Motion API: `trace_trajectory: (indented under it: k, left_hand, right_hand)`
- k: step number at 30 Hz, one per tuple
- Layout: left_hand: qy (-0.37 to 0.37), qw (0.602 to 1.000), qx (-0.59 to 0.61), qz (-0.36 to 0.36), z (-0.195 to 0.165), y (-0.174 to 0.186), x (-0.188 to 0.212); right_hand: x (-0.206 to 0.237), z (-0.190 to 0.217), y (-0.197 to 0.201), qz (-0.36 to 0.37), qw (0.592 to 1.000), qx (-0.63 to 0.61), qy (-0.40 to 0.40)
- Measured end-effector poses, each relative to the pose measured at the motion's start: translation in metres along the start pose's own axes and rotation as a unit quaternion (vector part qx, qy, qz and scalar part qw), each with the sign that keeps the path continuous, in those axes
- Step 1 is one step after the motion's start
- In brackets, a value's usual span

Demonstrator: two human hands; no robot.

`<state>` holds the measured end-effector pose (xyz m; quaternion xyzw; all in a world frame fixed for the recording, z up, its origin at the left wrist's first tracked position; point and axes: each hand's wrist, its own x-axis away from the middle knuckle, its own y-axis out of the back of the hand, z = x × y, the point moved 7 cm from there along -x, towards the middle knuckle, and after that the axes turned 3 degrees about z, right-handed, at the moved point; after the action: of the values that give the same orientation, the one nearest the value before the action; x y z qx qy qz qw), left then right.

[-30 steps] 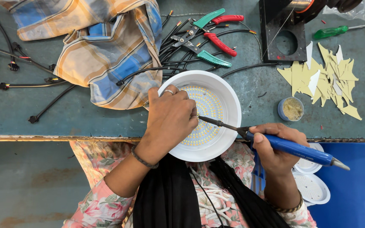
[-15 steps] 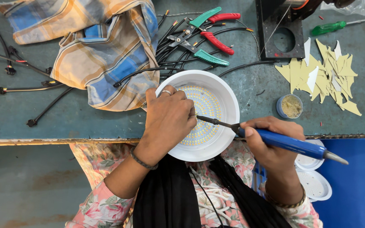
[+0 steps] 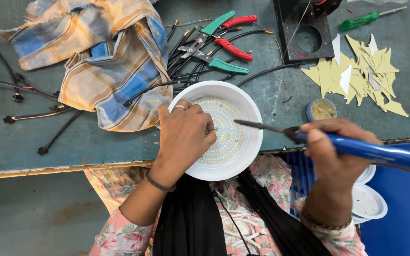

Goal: The person solders wires to a circular LED module using a soldering iron and solder paste. They repeatedly apply paste, heat the connection, and wipe the area with a cloth. The person handles the LED module, wires, and tools throughout the clip.

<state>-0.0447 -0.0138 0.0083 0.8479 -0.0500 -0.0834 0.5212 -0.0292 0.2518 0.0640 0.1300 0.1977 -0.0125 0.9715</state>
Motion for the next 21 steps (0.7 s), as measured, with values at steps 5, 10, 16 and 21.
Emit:
trace_trajectory:
  k: [5, 10, 16, 21]
  left_hand:
    - [-0.024, 1.0, -0.004, -0.017, -0.001, 0.002, 0.003]
    - [-0.063, 0.996, -0.015, -0.053, -0.005, 0.007, 0.01]
    - [-0.034, 0.997, -0.059, -0.039, -0.006, 0.003, 0.004]
    - [0.011, 0.998, -0.068, -0.001, 0.0, -0.008, 0.0]
  right_hand:
    - [-0.005, -0.019, 0.041, -0.115, 0.99, -0.074, 0.016]
    - [-0.02, -0.04, 0.062, -0.153, 0.987, -0.043, 0.002]
    - [-0.052, -0.069, 0.067, -0.188, 0.979, 0.048, -0.068]
    - [-0.073, -0.078, 0.055, -0.165, 0.981, 0.078, -0.06]
